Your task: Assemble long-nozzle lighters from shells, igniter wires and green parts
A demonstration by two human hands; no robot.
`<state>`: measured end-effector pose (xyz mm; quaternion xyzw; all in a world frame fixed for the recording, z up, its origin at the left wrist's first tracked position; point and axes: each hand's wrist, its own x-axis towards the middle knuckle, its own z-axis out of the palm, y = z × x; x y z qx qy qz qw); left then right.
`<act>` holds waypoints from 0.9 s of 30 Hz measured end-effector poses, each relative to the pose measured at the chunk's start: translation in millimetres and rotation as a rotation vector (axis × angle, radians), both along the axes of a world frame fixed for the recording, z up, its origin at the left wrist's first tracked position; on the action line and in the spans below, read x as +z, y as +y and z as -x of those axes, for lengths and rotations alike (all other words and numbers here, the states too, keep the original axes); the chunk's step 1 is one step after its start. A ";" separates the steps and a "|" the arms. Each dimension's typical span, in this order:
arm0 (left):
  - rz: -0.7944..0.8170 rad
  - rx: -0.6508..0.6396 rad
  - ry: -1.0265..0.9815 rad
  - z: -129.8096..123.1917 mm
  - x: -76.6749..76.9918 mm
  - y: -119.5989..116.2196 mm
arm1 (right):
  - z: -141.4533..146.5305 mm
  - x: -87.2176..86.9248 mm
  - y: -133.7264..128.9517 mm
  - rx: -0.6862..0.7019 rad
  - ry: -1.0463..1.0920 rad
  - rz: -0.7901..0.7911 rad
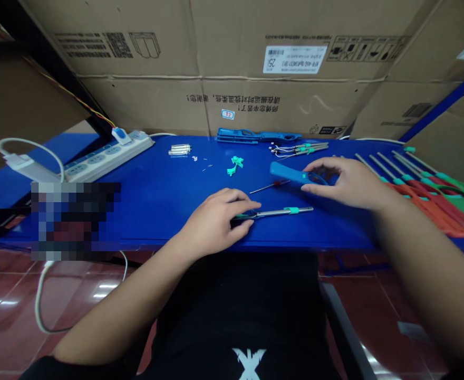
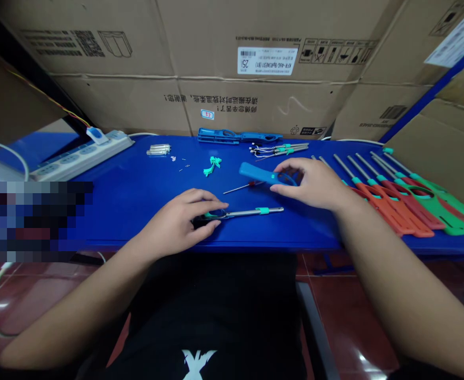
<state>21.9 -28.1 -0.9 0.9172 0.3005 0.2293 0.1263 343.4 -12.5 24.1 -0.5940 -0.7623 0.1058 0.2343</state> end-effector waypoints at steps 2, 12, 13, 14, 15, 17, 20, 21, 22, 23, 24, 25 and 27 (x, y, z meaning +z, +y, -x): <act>-0.015 0.043 -0.061 6.1 7.3 -2.6 | 23.5 3.5 -5.0 0.101 0.029 -0.015; -0.112 0.334 -0.229 54.9 20.2 -0.5 | 115.0 -5.9 -4.6 0.499 0.023 0.034; -0.073 0.307 -0.190 58.8 19.0 1.2 | 118.0 -7.3 -3.7 0.513 0.012 0.042; -0.024 0.268 -0.138 62.0 17.3 3.1 | 120.2 -8.5 -2.8 0.519 0.001 0.052; 0.028 0.227 -0.079 64.6 15.2 5.1 | 121.9 -9.7 -1.9 0.522 -0.012 0.064; 0.109 0.165 0.022 68.1 10.2 8.6 | 124.2 -11.5 -0.2 0.526 -0.041 0.093; 0.156 0.141 0.079 70.6 2.8 11.7 | 126.5 -12.4 2.6 0.540 -0.068 0.126; 0.160 0.141 0.078 71.0 1.0 12.1 | 127.3 -12.1 3.5 0.547 -0.073 0.133; 0.160 0.142 0.073 71.4 -0.4 12.3 | 128.1 -11.6 4.4 0.553 -0.078 0.137; 0.160 0.143 0.068 71.8 -1.3 12.3 | 129.0 -11.0 5.2 0.560 -0.086 0.141; 0.159 0.143 0.066 72.1 -1.8 12.1 | 129.8 -10.4 5.9 0.567 -0.095 0.145; 0.159 0.142 0.067 72.3 -2.1 12.0 | 130.7 -10.0 6.4 0.573 -0.103 0.148; 0.162 0.141 0.068 72.5 -2.3 11.5 | 132.3 -9.6 6.7 0.579 -0.116 0.147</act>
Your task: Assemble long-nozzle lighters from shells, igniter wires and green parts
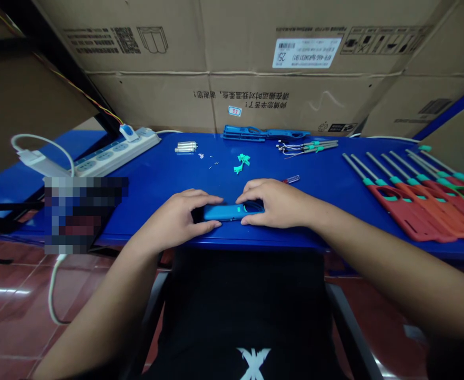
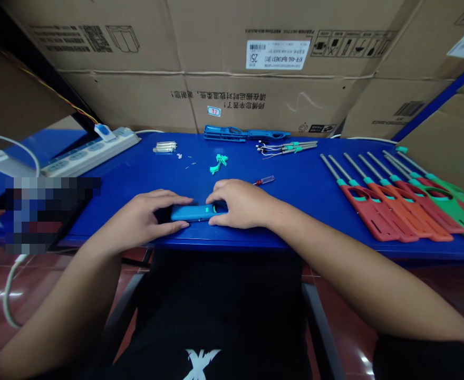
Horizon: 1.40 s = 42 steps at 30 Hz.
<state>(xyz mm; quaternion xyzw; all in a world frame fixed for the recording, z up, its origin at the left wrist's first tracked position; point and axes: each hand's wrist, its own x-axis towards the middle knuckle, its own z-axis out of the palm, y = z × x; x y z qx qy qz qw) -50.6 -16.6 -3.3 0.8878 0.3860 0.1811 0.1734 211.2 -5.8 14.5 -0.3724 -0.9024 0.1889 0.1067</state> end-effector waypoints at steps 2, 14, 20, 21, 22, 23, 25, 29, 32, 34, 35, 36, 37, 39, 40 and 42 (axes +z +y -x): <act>0.000 0.005 -0.004 0.1 -0.3 -0.5 | 1.6 -0.4 -0.4 -0.003 -0.004 -0.009; 0.043 -0.040 -0.061 -6.3 1.7 -2.3 | 9.2 7.1 2.6 0.011 -0.072 0.034; -0.026 -0.056 -0.046 -7.6 -4.7 -5.0 | 8.5 -0.3 -0.6 -0.008 -0.028 0.009; -0.041 -0.054 -0.043 -6.8 -5.6 -5.4 | 6.4 -1.2 -1.3 -0.018 -0.020 0.008; -0.046 -0.052 -0.045 -5.9 -6.2 -5.7 | 3.3 -1.2 -2.0 -0.028 -0.016 0.007; -0.038 -0.050 -0.050 -5.1 -6.4 -5.9 | -0.8 -0.3 -2.6 -0.041 -0.013 0.009; 0.004 -0.047 -0.065 -3.9 -5.7 -5.7 | -11.9 3.7 -3.6 -0.070 -0.010 0.026; 0.054 -0.017 -0.068 -3.9 -3.8 -4.7 | -34.3 11.7 -5.7 -0.100 -0.020 0.072; 0.052 0.002 -0.061 -4.8 -3.2 -3.8 | -39.9 10.2 -8.7 -0.069 -0.020 0.071; 0.067 0.001 -0.058 -4.9 -2.6 -2.9 | -37.8 6.8 -10.8 -0.065 -0.017 0.066; 0.078 -0.004 -0.059 -4.6 -2.2 -2.4 | -35.9 5.1 -11.9 -0.070 -0.018 0.062; 0.090 -0.006 -0.061 -4.1 -1.9 -1.8 | -33.9 3.6 -13.0 -0.075 -0.023 0.060; 0.102 -0.010 -0.067 -3.5 -1.8 -1.4 | -32.1 2.4 -14.2 -0.077 -0.029 0.055; 0.117 -0.022 -0.087 -2.6 -2.5 -1.6 | -29.9 0.3 -17.2 -0.075 -0.038 0.024; 0.118 -0.025 -0.096 -2.4 -3.3 -2.3 | -29.6 -0.8 -18.9 -0.077 -0.041 -0.002; 0.085 -0.008 -0.114 -3.2 -5.5 -5.3 | -30.3 -4.0 -22.7 -0.077 -0.034 -0.054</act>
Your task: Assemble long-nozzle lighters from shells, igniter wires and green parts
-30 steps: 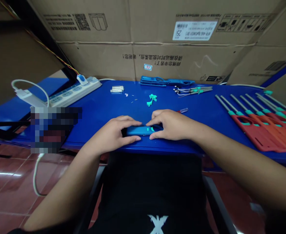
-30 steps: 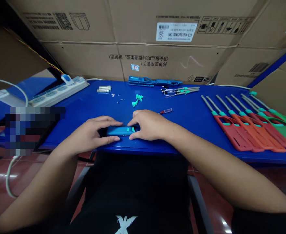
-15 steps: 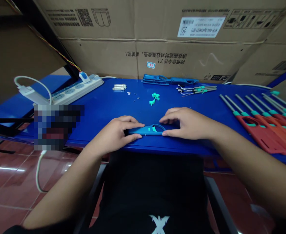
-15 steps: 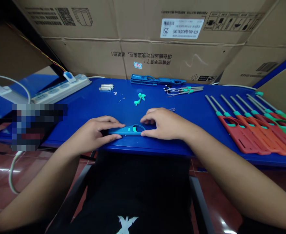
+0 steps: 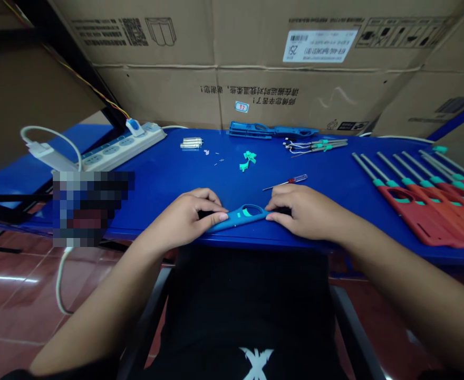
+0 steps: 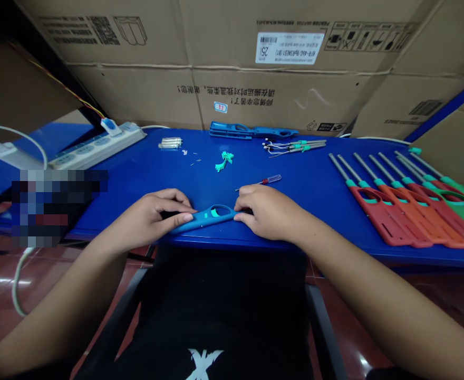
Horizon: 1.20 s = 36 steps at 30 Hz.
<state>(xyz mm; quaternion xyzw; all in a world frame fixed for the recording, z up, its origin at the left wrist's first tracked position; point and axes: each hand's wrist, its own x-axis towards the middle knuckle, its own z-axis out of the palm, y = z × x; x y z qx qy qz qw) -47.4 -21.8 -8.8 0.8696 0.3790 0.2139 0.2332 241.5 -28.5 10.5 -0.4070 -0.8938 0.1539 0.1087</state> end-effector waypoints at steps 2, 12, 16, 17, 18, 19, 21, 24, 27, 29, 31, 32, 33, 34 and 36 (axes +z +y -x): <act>-0.057 0.023 -0.008 -3.1 -1.6 -3.7 | -1.3 -4.8 -3.6 0.002 0.031 -0.029; -0.053 0.018 0.184 -50.6 5.8 -2.2 | -13.5 -10.9 -17.4 -0.040 0.090 -0.051; -0.056 0.042 0.204 -52.6 3.9 -2.9 | -52.9 -3.9 -23.9 -0.211 0.089 -0.093; -0.065 0.044 0.211 -51.7 3.3 -3.6 | -61.1 -4.5 -25.8 -0.227 0.064 -0.101; -0.071 0.045 0.217 -50.9 2.9 -4.4 | -66.9 -6.2 -27.8 -0.222 0.040 -0.103; -0.079 0.048 0.222 -50.5 2.5 -5.3 | -69.8 -8.7 -29.7 -0.217 0.019 -0.107; -0.094 0.056 0.231 -51.2 1.9 -7.4 | -66.7 -14.4 -32.9 -0.206 0.006 -0.128; -0.128 0.042 0.231 -55.4 1.2 -11.2 | -46.1 -19.8 -35.0 -0.163 0.065 -0.143; -0.155 0.013 0.213 -58.6 -0.4 -14.7 | -22.7 -20.5 -33.9 -0.093 0.084 -0.120; -0.157 0.016 0.201 -58.7 -1.8 -15.8 | -13.0 -21.5 -32.6 -0.056 0.056 -0.157; -0.157 0.018 0.192 -57.7 -3.0 -15.5 | -9.1 -24.3 -32.1 -0.013 0.058 -0.217; -0.157 0.012 0.189 -57.2 -3.4 -15.0 | -8.8 -26.1 -32.2 0.004 0.069 -0.250; -0.161 0.003 0.186 -56.8 -3.7 -14.2 | -9.0 -27.8 -32.6 0.014 0.081 -0.283; -0.167 -0.005 0.186 -56.5 -3.9 -13.5 | -9.5 -29.1 -33.4 0.019 0.086 -0.314; -0.182 -0.023 0.193 -56.5 -4.4 -12.4 | -10.2 -29.7 -35.5 0.017 0.078 -0.372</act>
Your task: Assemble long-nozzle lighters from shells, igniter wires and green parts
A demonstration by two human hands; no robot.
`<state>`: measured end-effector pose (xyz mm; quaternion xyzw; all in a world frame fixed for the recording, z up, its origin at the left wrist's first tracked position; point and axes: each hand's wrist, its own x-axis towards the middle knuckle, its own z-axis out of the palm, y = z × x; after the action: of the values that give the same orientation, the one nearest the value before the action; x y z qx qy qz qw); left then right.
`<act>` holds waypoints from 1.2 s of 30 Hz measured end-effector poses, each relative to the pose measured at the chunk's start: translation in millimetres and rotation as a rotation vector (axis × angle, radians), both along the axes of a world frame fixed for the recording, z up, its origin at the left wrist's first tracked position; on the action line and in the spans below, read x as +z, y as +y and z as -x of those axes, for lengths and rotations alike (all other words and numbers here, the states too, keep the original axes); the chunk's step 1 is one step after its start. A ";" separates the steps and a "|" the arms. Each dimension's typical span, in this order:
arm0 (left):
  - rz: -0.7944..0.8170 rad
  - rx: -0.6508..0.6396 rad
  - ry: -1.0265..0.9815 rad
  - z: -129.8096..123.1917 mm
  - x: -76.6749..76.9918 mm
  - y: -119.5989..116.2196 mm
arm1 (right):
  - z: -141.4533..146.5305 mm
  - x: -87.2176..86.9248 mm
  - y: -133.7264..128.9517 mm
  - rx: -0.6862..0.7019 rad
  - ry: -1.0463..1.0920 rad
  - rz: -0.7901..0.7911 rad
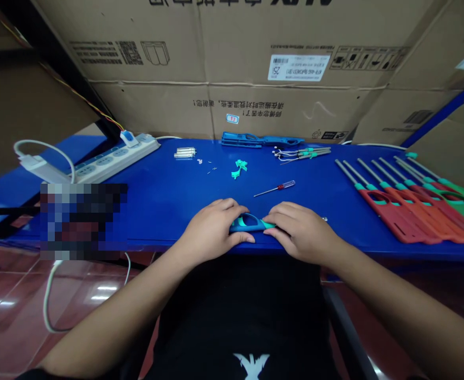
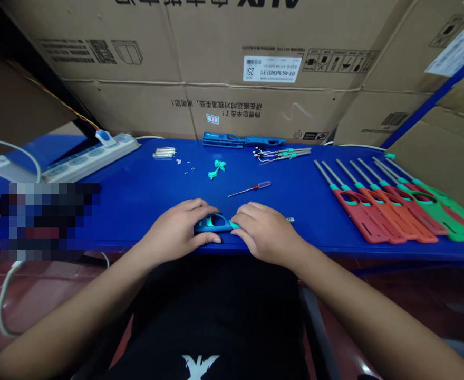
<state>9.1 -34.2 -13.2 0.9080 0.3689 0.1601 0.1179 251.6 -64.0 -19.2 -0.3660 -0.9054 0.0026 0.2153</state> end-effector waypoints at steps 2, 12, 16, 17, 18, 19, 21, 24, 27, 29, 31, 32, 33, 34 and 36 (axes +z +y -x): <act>-0.030 -0.001 0.001 -0.3 -1.6 -0.3 | 0.8 2.4 -2.6 -0.013 -0.015 -0.036; -0.446 0.003 -0.172 4.5 -20.5 -12.8 | 11.9 17.8 -13.2 -0.042 -0.234 -0.157; -0.417 -0.059 -0.186 4.7 -19.6 -9.9 | 14.0 15.3 -15.0 -0.016 -0.149 -0.166; -0.406 -0.064 -0.183 4.6 -19.2 -8.9 | 15.0 14.2 -14.8 -0.022 -0.131 -0.158; -0.399 -0.061 -0.182 4.6 -19.1 -8.0 | 16.2 13.0 -14.4 -0.026 -0.115 -0.151; -0.395 -0.057 -0.185 4.6 -19.2 -7.4 | 17.3 11.6 -13.7 -0.028 -0.102 -0.148; -0.392 -0.040 -0.202 5.1 -20.2 -7.0 | 19.2 8.9 -12.2 -0.017 -0.083 -0.154; -0.368 -0.015 -0.225 5.8 -21.8 -8.4 | 20.6 9.0 -9.7 0.009 -0.076 -0.178; -0.277 0.004 -0.285 3.9 -14.9 -5.2 | 21.9 23.1 0.1 0.025 -0.148 -0.223; -0.202 0.031 -0.310 0.1 -1.3 6.6 | 23.0 41.3 17.4 0.036 -0.254 -0.270; -0.112 0.061 -0.248 -4.7 18.5 29.4 | 22.2 61.5 44.4 0.062 -0.358 -0.299; -0.040 0.035 -0.194 -7.0 29.1 44.5 | 20.3 70.0 60.3 0.081 -0.400 -0.315; 0.071 -0.005 -0.155 -9.0 39.2 61.2 | 17.1 76.3 76.5 0.093 -0.410 -0.323; 0.229 -0.055 -0.138 -10.6 47.6 78.4 | 12.9 79.9 92.0 0.105 -0.395 -0.324; 0.545 -0.128 -0.186 -12.3 56.8 109.6 | 2.8 78.2 116.7 0.140 -0.324 -0.280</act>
<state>21.4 75.4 43.6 0.8456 0.3278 0.1297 0.4007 248.8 52.7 59.1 -0.2646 -0.9428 -0.1669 0.1150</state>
